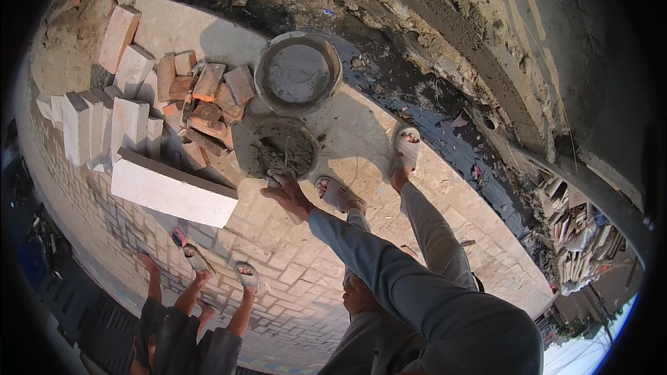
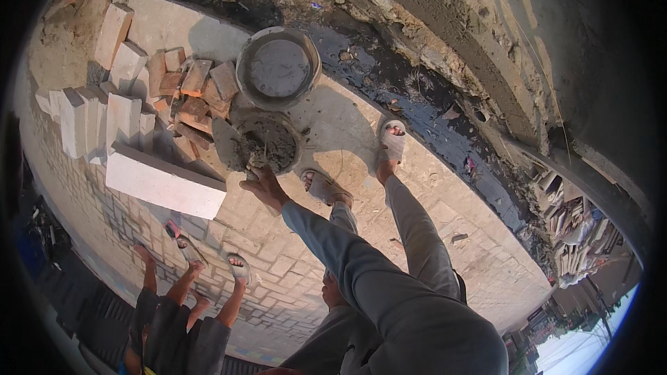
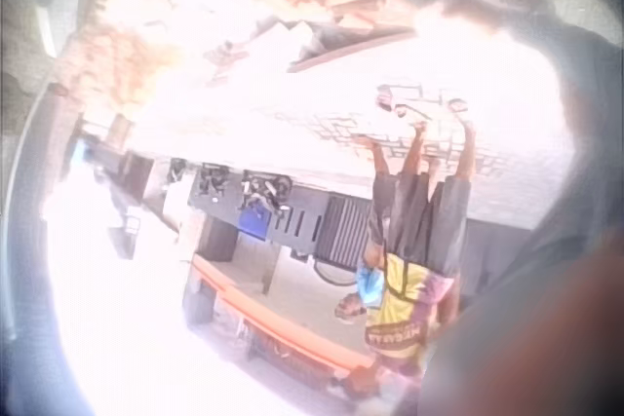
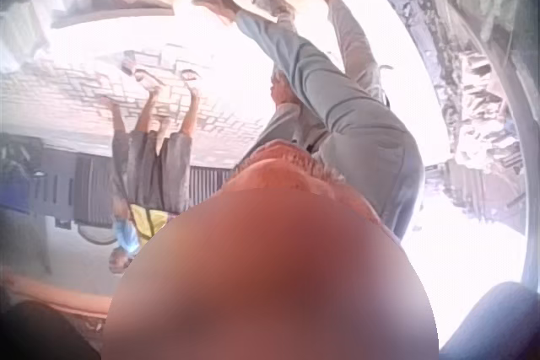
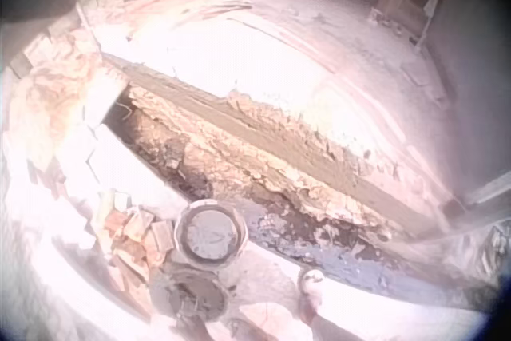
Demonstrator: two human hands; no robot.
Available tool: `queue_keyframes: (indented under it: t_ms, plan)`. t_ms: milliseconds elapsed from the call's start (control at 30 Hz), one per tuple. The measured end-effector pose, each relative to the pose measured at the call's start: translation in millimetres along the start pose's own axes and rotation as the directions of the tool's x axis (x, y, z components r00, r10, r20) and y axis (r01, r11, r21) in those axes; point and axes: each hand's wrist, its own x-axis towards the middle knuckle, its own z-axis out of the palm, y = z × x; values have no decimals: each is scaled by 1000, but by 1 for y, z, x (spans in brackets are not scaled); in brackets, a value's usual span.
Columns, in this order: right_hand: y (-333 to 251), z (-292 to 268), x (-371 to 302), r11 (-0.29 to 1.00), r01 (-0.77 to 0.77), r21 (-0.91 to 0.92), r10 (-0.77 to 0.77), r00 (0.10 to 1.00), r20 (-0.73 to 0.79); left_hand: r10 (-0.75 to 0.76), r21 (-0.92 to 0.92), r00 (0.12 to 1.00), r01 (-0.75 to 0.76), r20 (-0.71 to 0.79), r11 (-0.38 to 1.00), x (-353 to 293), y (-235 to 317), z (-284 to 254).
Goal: The person scoops cement mortar from a bucket and spreads it onto a wall surface using a trowel. They then pick up a white rectangular tile, apply mortar to its back, and press it onto the wall. The person uses a hammer to tap the tile into alignment and continues to apply mortar to the wall for subsequent tiles.
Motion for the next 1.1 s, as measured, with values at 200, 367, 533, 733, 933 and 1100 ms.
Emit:
queue_keyframes:
  t_ms: [200, 367, 533, 733, 933, 1100]
  plan:
    - [-36, -94, -42, 933, -241, 266, 250, 968, -2, 37, 94, 999, -38, 19, 995, -2, -1, -14]
    - [-75, -167, -116, 934, -186, 306, 230, 966, -117, 112, 166, 993, -117, 38, 979, 14, -4, -39]
    - [-70, -257, -198, 999, 17, -43, -30, 944, -327, 137, 243, 990, -141, 31, 960, 18, 8, -34]
    - [-35, -350, -245, 875, -230, 426, 458, 677, -575, 192, 361, 979, -204, 70, 910, 15, 21, -39]
    - [53, -431, -246, 860, -105, 499, 460, 581, -671, 205, 417, 974, -228, 99, 880, 27, 40, -48]
    - [104, -496, -253, 836, -138, 530, 528, 464, -711, 101, 428, 988, -141, 115, 893, 32, 55, -71]
